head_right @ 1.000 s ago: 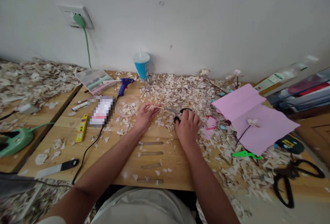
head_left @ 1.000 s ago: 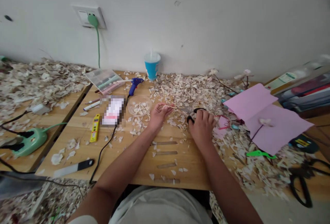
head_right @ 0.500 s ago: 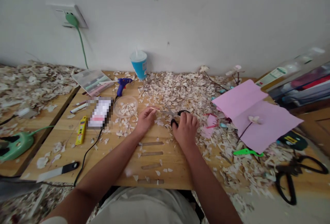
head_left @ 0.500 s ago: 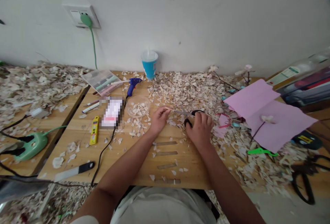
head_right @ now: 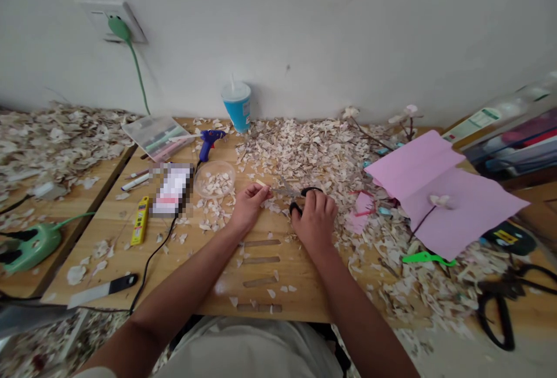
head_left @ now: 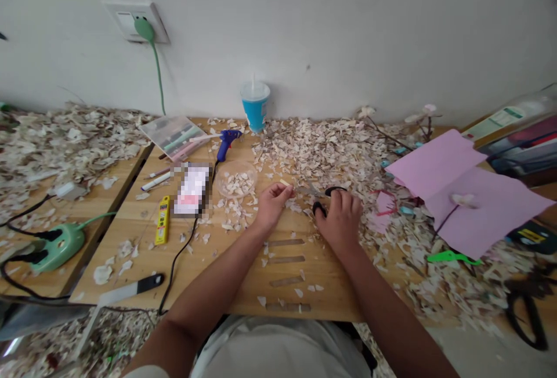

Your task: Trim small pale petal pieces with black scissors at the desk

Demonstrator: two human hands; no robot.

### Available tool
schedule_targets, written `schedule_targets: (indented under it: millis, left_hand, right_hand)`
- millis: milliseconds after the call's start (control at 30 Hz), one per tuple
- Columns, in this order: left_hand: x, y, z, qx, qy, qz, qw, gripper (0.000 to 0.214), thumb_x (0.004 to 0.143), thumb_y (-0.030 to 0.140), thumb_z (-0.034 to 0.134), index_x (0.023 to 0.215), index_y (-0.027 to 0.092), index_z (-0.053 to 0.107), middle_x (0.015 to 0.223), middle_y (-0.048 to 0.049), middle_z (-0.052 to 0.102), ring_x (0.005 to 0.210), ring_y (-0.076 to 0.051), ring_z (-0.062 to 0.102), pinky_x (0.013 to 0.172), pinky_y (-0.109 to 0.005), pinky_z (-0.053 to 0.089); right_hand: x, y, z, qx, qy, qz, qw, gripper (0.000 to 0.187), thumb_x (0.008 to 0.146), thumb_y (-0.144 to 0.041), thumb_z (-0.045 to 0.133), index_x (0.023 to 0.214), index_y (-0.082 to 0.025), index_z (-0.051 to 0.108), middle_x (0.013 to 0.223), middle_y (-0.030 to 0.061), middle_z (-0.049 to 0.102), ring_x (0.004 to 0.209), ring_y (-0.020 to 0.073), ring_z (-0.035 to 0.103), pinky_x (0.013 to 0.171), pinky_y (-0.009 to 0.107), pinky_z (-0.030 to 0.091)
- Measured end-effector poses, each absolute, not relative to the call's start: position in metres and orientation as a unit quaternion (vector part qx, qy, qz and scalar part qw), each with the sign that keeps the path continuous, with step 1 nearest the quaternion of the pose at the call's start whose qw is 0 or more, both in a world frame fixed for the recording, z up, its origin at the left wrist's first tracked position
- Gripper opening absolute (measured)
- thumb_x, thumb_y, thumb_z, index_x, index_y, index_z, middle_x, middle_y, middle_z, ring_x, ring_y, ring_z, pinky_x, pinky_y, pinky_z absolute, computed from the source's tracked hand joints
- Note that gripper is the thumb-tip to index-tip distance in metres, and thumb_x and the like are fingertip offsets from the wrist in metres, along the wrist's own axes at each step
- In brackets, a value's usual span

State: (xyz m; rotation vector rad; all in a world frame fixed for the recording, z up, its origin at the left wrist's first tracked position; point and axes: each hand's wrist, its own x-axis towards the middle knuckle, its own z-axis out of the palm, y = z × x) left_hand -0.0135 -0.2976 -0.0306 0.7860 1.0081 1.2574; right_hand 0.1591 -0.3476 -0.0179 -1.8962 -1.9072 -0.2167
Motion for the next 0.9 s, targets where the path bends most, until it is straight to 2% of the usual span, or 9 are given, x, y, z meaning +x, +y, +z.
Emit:
schedule_targets:
  millis: [367, 900]
  left_hand:
    - [-0.015, -0.296, -0.026, 0.319, 0.426, 0.497, 0.685, 0.034, 0.064, 0.045, 0.082, 0.069, 0.015, 0.066, 0.071, -0.0015, 0.069, 0.066, -0.012, 0.061, 0.074, -0.026, 0.047]
    - [-0.019, -0.297, -0.020, 0.423, 0.461, 0.449, 0.638, 0.032, 0.072, 0.046, 0.074, 0.068, 0.015, 0.067, 0.068, -0.0022, 0.068, 0.060, -0.011, 0.057, 0.064, -0.024, 0.044]
  right_hand:
    - [0.159, -0.347, -0.017, -0.668, -0.703, -0.103, 0.221, 0.037, 0.082, -0.031, 0.058, 0.111, -0.009, 0.054, 0.106, 0.0173, 0.053, 0.103, 0.0325, 0.042, 0.091, 0.047, 0.037]
    - [0.157, -0.348, -0.020, -0.667, -0.709, -0.090, 0.212, 0.038, 0.082, -0.033, 0.058, 0.111, -0.010, 0.054, 0.103, 0.0173, 0.053, 0.101, 0.0323, 0.041, 0.088, 0.047, 0.038]
